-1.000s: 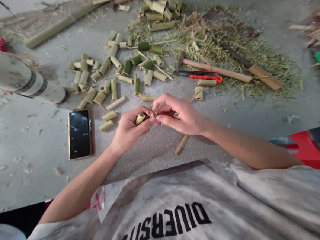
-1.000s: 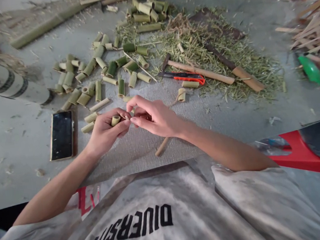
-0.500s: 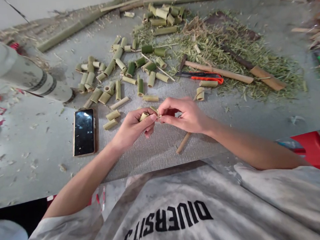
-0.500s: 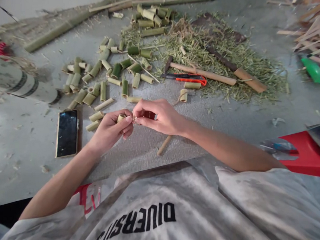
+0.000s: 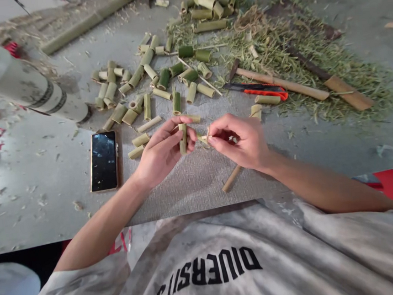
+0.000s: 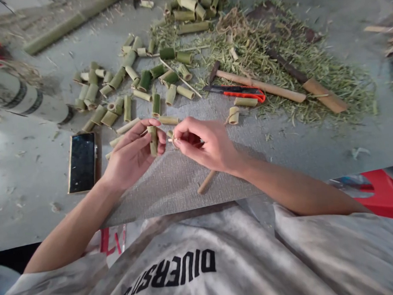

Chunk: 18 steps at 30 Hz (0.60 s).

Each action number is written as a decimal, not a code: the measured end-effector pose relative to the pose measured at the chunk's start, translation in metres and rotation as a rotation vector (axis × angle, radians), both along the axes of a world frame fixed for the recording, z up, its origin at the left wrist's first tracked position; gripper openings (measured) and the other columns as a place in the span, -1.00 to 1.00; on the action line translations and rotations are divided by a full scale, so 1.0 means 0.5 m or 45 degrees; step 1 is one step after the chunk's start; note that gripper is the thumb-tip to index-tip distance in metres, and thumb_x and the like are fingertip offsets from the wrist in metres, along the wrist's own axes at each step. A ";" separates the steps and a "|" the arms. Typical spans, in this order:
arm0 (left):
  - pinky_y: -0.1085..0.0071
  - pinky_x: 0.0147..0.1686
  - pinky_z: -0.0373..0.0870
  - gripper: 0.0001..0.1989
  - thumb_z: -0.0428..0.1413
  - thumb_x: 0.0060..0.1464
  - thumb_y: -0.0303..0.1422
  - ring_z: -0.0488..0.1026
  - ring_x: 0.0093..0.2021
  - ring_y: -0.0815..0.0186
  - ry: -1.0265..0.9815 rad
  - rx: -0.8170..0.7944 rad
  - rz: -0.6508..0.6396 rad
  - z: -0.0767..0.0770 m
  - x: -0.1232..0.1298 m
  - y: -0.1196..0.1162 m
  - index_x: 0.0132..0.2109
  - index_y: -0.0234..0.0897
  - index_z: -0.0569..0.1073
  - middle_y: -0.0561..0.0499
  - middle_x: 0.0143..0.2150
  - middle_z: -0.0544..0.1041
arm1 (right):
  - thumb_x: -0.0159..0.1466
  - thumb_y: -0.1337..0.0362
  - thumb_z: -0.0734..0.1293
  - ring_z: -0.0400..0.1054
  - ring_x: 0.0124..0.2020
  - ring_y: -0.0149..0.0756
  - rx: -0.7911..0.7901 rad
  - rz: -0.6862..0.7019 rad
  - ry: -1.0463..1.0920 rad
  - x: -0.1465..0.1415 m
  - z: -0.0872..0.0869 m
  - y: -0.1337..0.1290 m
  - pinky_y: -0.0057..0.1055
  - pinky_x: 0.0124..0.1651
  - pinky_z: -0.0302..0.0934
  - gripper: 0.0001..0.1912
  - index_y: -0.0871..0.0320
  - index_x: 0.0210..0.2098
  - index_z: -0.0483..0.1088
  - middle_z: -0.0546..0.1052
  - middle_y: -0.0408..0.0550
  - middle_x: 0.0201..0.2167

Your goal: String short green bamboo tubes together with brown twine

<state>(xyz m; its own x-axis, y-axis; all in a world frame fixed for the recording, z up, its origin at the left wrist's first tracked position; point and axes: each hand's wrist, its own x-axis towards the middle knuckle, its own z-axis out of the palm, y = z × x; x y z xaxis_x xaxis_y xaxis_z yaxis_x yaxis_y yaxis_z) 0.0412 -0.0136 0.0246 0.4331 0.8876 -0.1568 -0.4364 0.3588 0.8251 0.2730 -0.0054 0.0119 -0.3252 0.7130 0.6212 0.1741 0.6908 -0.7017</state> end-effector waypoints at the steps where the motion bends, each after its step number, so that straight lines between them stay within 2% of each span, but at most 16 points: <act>1: 0.46 -0.16 0.60 -0.85 0.24 0.45 -0.36 0.62 -0.21 0.34 0.003 -0.001 -0.021 -0.003 0.001 -0.001 0.09 -0.26 0.54 -0.06 -0.11 0.67 | 0.47 0.36 0.44 0.27 -0.56 -0.58 0.000 -0.004 -0.001 0.000 0.000 -0.001 -0.59 -0.51 0.10 -0.89 0.13 -0.23 0.48 0.53 -0.27 -0.48; 3: 0.41 -0.10 0.65 -0.81 0.28 0.46 -0.27 0.69 -0.14 0.29 0.005 0.001 -0.068 -0.011 0.002 -0.003 0.07 -0.23 0.49 -0.06 -0.05 0.71 | 0.47 0.37 0.44 0.27 -0.56 -0.59 0.002 -0.005 0.003 -0.001 -0.002 -0.002 -0.60 -0.51 0.09 -0.89 0.14 -0.22 0.48 0.54 -0.28 -0.48; 8: 0.44 -0.20 0.66 -0.62 0.39 0.38 -0.09 0.70 -0.24 0.33 0.078 0.079 -0.084 -0.026 0.003 -0.001 0.07 -0.18 0.45 -0.01 -0.08 0.74 | 0.46 0.40 0.44 0.27 -0.55 -0.58 -0.005 0.008 -0.009 -0.001 -0.004 -0.007 -0.59 -0.49 0.12 -0.91 0.14 -0.21 0.50 0.56 -0.27 -0.47; 13: 0.48 -0.24 0.63 -0.55 0.42 0.33 -0.01 0.65 -0.31 0.38 0.249 0.219 -0.033 -0.031 0.004 -0.002 0.09 -0.21 0.51 0.00 -0.16 0.74 | 0.48 0.37 0.44 0.26 -0.56 -0.57 -0.002 0.035 -0.033 -0.003 -0.004 -0.012 -0.57 -0.49 0.12 -0.90 0.14 -0.21 0.50 0.54 -0.27 -0.47; 18: 0.49 -0.30 0.58 -0.57 0.41 0.35 -0.02 0.62 -0.34 0.39 0.340 0.305 -0.015 -0.031 0.007 -0.008 0.06 -0.25 0.56 0.00 -0.23 0.72 | 0.50 0.37 0.44 0.27 -0.54 -0.57 0.006 0.068 -0.068 0.001 -0.005 -0.016 -0.55 -0.45 0.15 -0.90 0.13 -0.19 0.50 0.53 -0.28 -0.46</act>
